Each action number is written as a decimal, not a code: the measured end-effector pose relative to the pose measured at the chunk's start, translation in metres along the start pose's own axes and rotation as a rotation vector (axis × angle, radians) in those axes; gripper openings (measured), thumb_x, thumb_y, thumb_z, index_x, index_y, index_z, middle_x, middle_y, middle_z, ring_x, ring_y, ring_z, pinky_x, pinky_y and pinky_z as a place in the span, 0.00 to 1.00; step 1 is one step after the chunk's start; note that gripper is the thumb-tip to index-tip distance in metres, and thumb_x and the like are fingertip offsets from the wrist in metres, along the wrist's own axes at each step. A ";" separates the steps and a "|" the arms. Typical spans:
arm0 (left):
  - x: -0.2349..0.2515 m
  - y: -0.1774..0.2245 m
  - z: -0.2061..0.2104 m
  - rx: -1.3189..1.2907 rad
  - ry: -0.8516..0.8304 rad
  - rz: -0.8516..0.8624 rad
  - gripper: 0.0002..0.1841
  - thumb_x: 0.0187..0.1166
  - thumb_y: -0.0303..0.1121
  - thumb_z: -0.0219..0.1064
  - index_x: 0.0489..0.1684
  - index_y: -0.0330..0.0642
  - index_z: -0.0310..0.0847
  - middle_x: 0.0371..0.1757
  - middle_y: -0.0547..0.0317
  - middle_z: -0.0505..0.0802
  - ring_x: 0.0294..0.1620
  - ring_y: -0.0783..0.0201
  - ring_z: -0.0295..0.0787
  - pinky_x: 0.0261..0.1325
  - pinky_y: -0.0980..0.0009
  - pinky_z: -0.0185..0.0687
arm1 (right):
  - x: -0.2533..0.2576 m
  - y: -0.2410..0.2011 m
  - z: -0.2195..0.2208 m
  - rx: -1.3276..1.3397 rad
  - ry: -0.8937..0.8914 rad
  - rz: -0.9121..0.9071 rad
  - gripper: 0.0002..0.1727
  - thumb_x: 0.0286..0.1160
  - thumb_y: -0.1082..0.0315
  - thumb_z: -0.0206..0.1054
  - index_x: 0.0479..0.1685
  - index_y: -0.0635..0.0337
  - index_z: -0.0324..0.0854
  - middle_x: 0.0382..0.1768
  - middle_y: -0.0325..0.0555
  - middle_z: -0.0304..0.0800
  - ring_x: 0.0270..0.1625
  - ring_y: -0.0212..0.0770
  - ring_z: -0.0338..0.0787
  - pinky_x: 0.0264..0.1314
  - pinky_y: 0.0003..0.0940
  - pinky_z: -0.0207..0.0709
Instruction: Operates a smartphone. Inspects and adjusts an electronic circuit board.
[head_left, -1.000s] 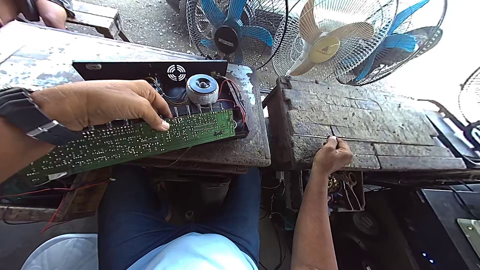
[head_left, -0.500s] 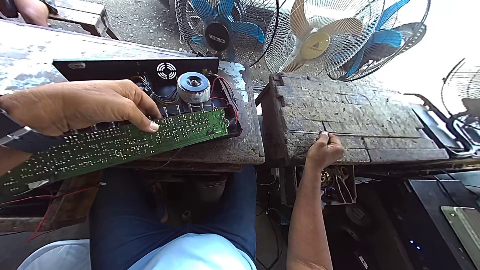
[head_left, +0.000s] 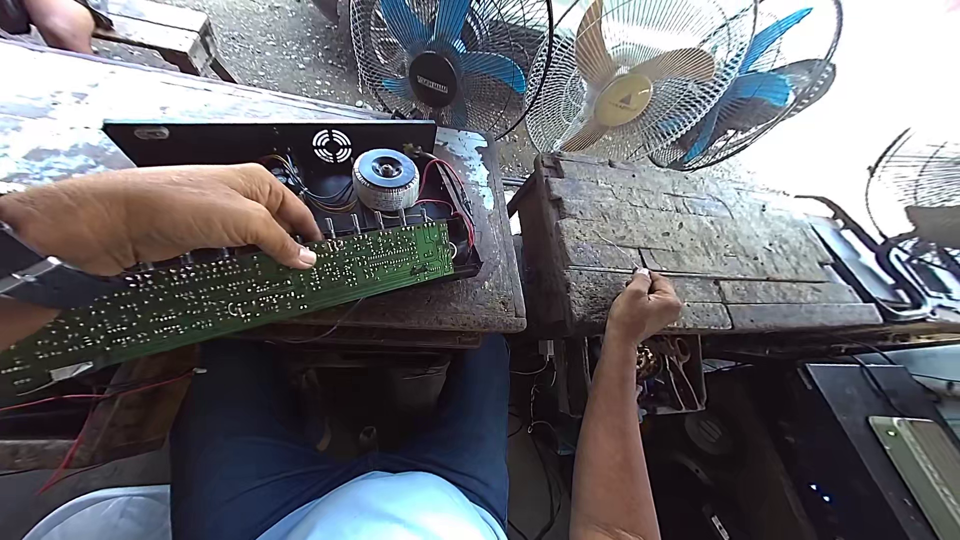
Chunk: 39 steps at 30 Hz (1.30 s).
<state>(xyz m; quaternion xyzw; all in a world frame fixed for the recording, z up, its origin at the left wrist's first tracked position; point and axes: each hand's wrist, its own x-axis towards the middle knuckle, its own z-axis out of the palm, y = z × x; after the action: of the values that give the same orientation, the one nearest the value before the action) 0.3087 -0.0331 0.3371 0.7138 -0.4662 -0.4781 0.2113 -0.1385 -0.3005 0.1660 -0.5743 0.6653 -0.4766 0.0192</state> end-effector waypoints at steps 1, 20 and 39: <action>0.000 0.001 0.000 -0.002 0.003 -0.010 0.06 0.79 0.27 0.70 0.45 0.40 0.93 0.33 0.45 0.95 0.26 0.54 0.93 0.24 0.63 0.88 | 0.000 0.001 0.000 -0.002 0.003 0.000 0.19 0.86 0.60 0.57 0.41 0.62 0.92 0.36 0.51 0.91 0.43 0.43 0.89 0.54 0.46 0.77; 0.001 0.001 0.001 0.002 -0.007 0.020 0.07 0.81 0.27 0.68 0.43 0.41 0.94 0.33 0.46 0.95 0.26 0.57 0.92 0.23 0.66 0.86 | 0.000 0.000 0.001 -0.013 0.021 -0.018 0.18 0.85 0.61 0.58 0.38 0.61 0.92 0.32 0.47 0.90 0.39 0.39 0.88 0.50 0.42 0.76; -0.008 -0.005 0.001 -0.008 -0.081 0.181 0.11 0.70 0.26 0.78 0.49 0.40 0.93 0.34 0.49 0.96 0.28 0.60 0.93 0.26 0.70 0.88 | -0.001 -0.003 -0.001 -0.011 0.010 -0.012 0.18 0.84 0.63 0.57 0.37 0.62 0.91 0.28 0.44 0.87 0.35 0.37 0.85 0.47 0.40 0.75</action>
<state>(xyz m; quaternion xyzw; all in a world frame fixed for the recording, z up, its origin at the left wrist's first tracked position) 0.3097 -0.0236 0.3364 0.6478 -0.5351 -0.4874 0.2375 -0.1363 -0.2983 0.1678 -0.5761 0.6646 -0.4758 0.0098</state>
